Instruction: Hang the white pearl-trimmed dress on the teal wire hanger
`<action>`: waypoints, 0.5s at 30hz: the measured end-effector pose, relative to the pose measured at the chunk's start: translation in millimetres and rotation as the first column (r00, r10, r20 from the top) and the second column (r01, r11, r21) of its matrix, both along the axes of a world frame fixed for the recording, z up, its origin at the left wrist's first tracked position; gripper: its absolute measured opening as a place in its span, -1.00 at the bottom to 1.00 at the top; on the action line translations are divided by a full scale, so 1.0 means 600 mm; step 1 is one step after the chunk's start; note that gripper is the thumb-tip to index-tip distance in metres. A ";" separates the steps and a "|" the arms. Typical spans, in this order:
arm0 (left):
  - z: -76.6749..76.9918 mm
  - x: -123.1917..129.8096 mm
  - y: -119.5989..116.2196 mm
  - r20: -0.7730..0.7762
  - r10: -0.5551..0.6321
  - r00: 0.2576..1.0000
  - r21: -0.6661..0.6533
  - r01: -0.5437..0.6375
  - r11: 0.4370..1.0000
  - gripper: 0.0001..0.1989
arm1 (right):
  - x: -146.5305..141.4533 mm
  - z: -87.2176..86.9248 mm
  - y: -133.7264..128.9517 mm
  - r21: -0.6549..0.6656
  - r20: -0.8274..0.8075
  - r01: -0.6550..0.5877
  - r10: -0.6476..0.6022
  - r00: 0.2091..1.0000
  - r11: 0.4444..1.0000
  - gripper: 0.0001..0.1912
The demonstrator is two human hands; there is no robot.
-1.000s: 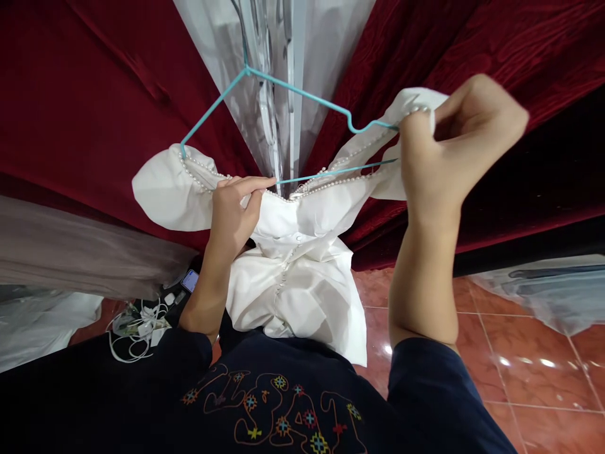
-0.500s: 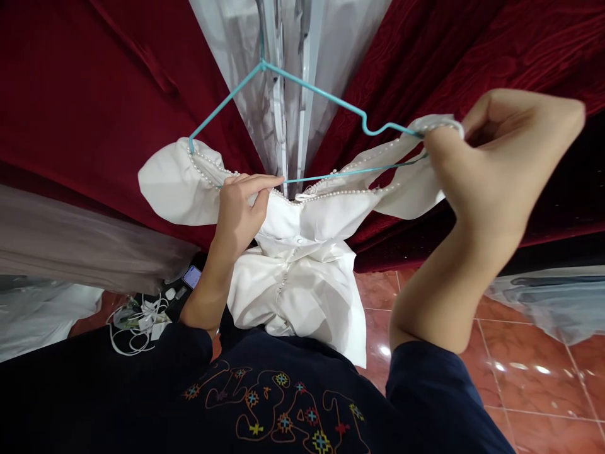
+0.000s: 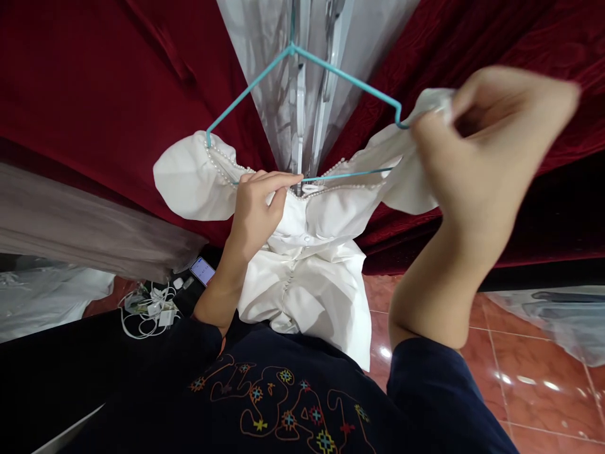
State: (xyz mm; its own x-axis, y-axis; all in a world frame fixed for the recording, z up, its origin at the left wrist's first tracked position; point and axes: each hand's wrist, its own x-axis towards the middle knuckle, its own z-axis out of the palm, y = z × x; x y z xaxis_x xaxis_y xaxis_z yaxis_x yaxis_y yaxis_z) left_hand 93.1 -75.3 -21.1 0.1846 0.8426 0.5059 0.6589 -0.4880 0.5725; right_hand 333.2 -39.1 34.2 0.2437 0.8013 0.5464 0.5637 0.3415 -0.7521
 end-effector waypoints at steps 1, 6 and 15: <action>-0.001 -0.001 0.001 -0.004 0.005 1.000 -0.005 -0.005 1.000 -0.62 | -0.006 -0.001 -0.007 -0.062 0.048 -0.039 0.042 0.998 0.997 -0.67; -0.005 -0.008 0.010 -0.013 0.011 1.000 -0.017 -0.011 1.000 -0.62 | -0.011 -0.007 -0.058 -0.344 0.089 -0.056 0.092 0.992 0.937 -0.60; -0.015 -0.007 0.010 -0.055 0.012 0.998 0.049 -0.009 0.999 -0.69 | -0.104 -0.078 -0.044 0.098 0.177 -0.429 0.409 0.895 0.898 -0.83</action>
State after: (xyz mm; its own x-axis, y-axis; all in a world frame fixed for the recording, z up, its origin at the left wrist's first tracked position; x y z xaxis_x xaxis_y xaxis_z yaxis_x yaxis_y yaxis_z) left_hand 89.0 -69.3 -30.2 0.2046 0.8190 0.5360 0.6940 -0.5075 0.5106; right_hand 270.6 -65.8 -12.9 -0.1909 0.7295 0.6568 0.4476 0.6602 -0.6032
